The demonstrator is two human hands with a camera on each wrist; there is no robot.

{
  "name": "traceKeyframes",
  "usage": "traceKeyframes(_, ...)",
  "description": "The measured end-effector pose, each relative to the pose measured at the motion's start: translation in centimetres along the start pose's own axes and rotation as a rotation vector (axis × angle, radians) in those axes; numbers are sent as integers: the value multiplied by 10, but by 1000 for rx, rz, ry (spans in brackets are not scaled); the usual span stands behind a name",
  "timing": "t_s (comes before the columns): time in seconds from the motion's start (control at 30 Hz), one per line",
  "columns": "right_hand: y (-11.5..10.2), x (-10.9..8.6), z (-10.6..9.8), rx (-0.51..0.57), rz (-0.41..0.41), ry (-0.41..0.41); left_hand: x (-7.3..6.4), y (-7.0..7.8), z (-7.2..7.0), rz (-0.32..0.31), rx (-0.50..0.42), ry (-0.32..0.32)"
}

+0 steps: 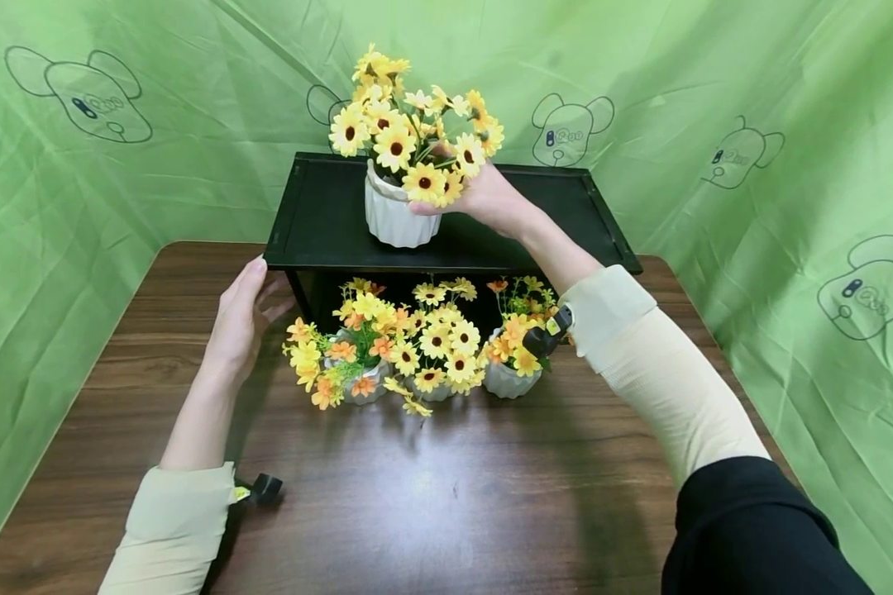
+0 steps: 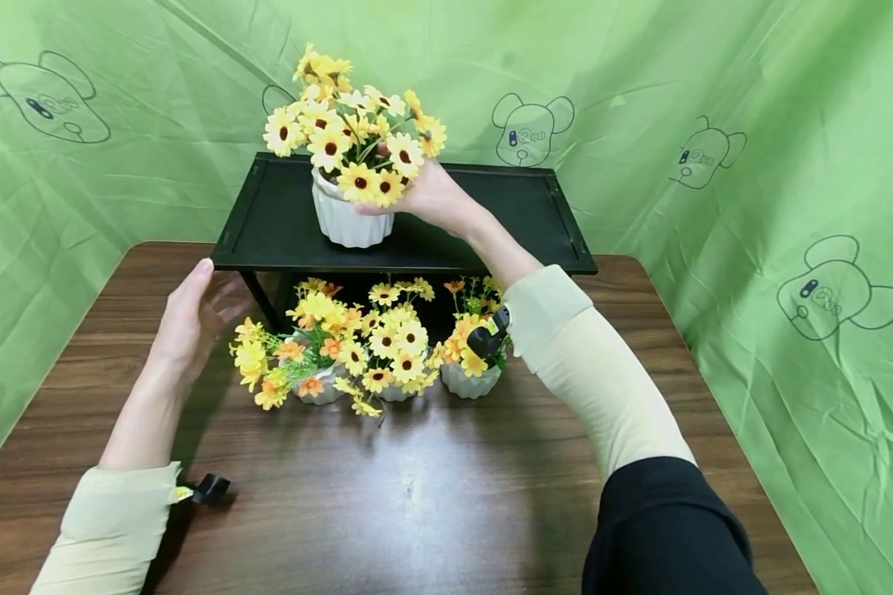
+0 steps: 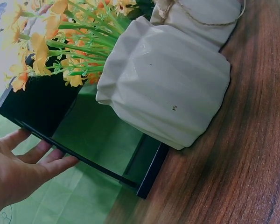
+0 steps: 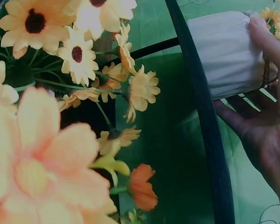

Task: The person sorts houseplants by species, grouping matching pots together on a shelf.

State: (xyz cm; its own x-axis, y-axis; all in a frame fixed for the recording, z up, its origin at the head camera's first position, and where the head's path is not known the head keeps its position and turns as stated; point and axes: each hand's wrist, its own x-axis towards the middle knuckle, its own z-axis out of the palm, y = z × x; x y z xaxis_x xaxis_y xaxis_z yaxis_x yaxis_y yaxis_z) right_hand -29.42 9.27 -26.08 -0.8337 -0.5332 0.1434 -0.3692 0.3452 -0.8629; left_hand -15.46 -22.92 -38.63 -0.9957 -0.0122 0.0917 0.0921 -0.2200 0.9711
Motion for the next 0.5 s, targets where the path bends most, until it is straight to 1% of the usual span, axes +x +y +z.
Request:
traceKeyframes(0.13,3,4,5,17,-28,-29,0,0,0,5,-5,-2)
traceKeyframes(0.33,4,6,8,42,-31,-40,0,-1,0,7,5,-3)
traceKeyframes(0.5,3,6,10,16,-32,-55,0,0,0,5,10,-2)
